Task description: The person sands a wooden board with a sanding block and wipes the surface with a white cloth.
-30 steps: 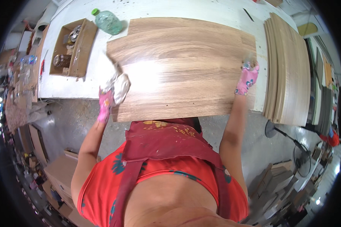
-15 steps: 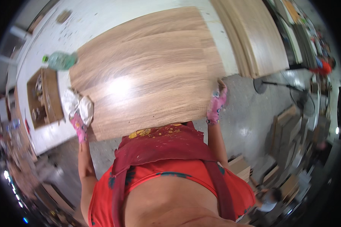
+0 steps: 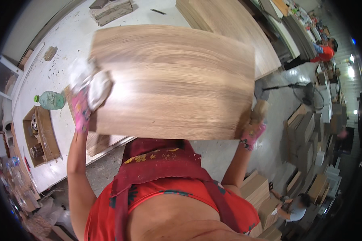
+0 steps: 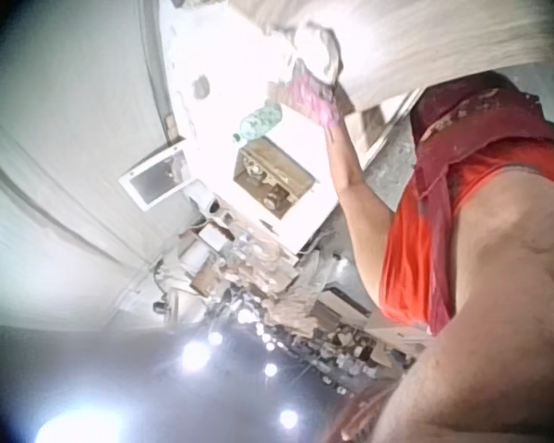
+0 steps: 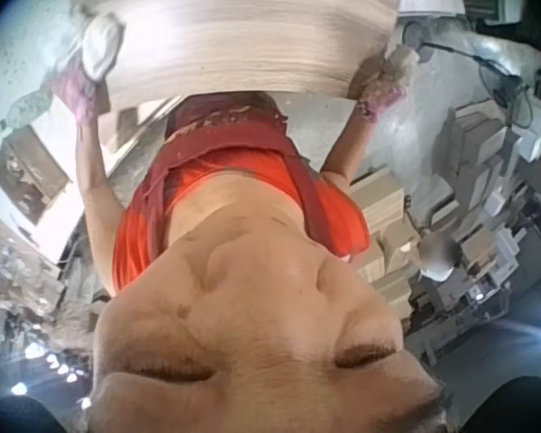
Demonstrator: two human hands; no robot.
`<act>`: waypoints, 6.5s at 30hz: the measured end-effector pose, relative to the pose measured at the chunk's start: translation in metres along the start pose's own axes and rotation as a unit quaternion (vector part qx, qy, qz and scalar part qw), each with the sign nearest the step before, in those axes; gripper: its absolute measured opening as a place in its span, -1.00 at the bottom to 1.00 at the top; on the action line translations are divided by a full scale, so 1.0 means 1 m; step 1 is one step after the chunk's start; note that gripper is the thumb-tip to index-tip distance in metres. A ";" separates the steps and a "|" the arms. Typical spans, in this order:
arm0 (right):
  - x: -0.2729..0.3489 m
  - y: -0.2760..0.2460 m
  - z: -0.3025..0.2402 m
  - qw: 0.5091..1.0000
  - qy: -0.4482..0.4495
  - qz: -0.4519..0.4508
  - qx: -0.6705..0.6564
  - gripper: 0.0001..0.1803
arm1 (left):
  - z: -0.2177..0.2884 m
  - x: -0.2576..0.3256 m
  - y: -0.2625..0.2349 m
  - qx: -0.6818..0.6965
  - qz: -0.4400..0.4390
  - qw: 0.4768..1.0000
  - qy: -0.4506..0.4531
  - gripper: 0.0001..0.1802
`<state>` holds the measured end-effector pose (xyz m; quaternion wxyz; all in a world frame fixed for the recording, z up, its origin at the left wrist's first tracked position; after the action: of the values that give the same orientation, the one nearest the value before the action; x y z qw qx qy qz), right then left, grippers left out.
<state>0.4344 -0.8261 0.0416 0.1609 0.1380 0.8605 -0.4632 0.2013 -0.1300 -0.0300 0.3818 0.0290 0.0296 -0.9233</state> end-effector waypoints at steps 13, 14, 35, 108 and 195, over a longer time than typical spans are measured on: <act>-0.049 -0.015 0.096 0.730 0.251 0.170 -0.613 -0.55 | 0.131 -0.081 0.464 -0.295 -0.218 0.911 0.190 -0.51; -0.048 -0.021 0.079 0.818 0.195 0.144 -0.521 -0.56 | 0.124 -0.062 0.477 -0.322 -0.208 0.887 0.256 -0.51; -0.124 0.089 -0.011 0.964 -0.060 0.216 0.139 -0.54 | 0.095 -0.049 0.570 -0.278 -0.209 0.906 0.243 -0.39; 0.266 0.401 -0.682 0.679 -0.507 -0.524 -0.078 -0.65 | 0.001 0.007 0.209 -0.112 -0.072 0.968 0.213 -0.53; 0.053 0.163 -0.048 0.972 -0.147 -0.077 -0.168 -0.43 | -0.059 -0.029 0.174 -0.401 -0.117 0.907 0.058 -0.35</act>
<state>0.4418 -0.6945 -0.0774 0.2705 -0.0270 0.9011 -0.3379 0.3465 -0.2275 -0.0926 0.2484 -0.0765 0.4223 -0.8684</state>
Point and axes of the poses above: each hand's wrist, its own x-axis away from the middle knuckle, its own y-axis out of the palm, z = x × y, the point moved 10 cm from there along -x, towards the middle knuckle, and after that the axes turned 10 degrees about -x, right-handed, at the moved point
